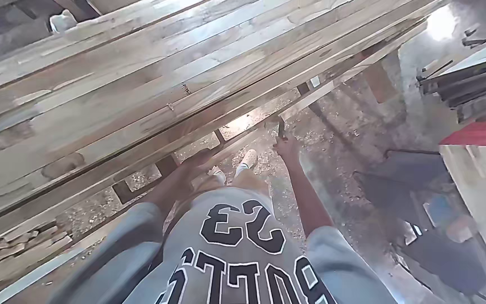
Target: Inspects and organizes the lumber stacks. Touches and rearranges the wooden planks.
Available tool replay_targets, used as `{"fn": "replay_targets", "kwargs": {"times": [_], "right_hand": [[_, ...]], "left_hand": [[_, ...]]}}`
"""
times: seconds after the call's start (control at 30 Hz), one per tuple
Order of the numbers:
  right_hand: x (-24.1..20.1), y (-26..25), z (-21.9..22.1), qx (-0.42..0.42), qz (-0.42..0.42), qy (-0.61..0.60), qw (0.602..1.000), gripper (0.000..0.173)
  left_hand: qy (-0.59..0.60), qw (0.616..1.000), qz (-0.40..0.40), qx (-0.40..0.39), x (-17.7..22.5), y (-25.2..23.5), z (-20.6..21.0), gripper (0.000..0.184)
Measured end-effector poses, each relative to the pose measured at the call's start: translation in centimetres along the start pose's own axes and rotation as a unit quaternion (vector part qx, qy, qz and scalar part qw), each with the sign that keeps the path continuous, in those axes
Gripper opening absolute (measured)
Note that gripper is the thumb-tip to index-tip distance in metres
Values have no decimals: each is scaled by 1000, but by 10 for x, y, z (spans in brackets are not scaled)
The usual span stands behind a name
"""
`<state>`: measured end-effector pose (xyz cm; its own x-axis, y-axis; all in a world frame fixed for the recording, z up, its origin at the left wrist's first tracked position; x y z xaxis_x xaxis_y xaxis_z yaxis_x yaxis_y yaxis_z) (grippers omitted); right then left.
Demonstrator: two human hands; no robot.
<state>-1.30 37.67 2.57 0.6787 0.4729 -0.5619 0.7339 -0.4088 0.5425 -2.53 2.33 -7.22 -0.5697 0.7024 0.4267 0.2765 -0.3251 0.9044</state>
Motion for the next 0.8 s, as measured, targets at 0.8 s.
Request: {"fn": "replay_targets", "kwargs": {"times": [0.8], "right_hand": [[42,-1,-7,19,-35,270,962,53]], "left_hand": [[-214,967,41,131,16,14,13,83]]}}
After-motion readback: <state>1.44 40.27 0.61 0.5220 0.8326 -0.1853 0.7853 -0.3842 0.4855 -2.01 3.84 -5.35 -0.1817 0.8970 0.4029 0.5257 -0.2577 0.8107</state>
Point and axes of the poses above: each hand's wrist, its own y-axis away from the middle knuckle, its own z-axis out of the palm, x = y × z, the point moved 8 cm from there along -y, towards the middle knuckle, and after that the axes turned 3 degrees about -x, right-handed, at the moved point
